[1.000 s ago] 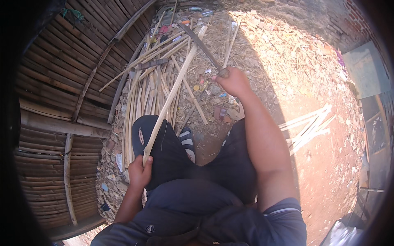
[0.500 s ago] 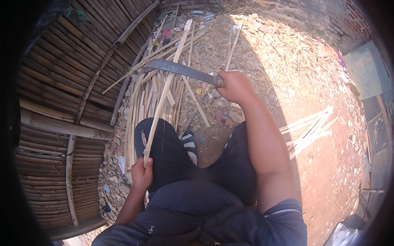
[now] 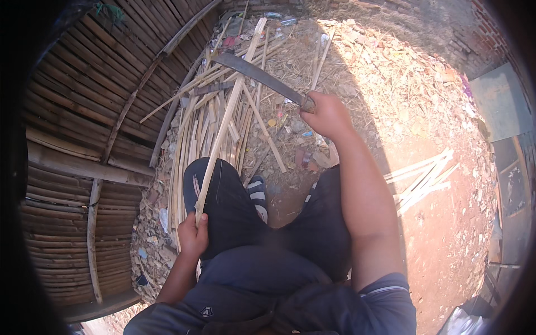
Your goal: The person uses a knife to shave a bamboo strip, repeatedly drawing the blade along the wood while sitting in an outdoor workshop filled with wood shavings.
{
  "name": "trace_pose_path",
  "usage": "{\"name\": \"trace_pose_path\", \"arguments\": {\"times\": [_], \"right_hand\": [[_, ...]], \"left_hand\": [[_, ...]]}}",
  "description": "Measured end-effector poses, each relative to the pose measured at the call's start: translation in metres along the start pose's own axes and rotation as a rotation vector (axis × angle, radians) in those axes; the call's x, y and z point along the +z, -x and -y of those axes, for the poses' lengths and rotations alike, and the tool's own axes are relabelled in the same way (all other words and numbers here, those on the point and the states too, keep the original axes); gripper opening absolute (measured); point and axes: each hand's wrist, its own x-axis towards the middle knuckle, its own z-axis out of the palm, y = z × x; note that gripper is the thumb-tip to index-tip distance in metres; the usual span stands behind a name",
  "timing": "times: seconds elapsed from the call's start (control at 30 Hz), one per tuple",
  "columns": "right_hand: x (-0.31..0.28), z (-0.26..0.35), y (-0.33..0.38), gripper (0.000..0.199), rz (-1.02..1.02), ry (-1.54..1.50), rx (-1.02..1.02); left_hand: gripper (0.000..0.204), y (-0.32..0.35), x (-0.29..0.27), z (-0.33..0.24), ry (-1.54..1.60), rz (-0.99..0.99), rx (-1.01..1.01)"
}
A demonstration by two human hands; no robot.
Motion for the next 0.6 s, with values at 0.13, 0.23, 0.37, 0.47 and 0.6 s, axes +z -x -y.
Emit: {"name": "trace_pose_path", "arguments": {"times": [0.13, 0.23, 0.37, 0.47, 0.6], "right_hand": [[0.011, 0.006, 0.007, 0.028, 0.053, 0.136, -0.263], [0.018, 0.003, 0.006, 0.030, 0.073, 0.120, -0.316], [0.019, -0.004, 0.004, 0.032, 0.074, 0.109, -0.293], [0.016, -0.002, 0.004, 0.032, 0.090, 0.150, -0.274], [0.014, 0.009, 0.009, 0.031, 0.075, 0.140, -0.276]], "left_hand": [[0.048, -0.001, 0.001, 0.001, -0.028, 0.001, 0.008], [0.049, 0.000, 0.001, 0.002, -0.001, -0.011, 0.005], [0.050, 0.000, 0.001, 0.001, -0.010, -0.013, 0.008], [0.050, -0.001, 0.001, 0.000, -0.034, -0.008, 0.014], [0.050, 0.000, 0.004, 0.004, 0.005, -0.024, 0.017]]}}
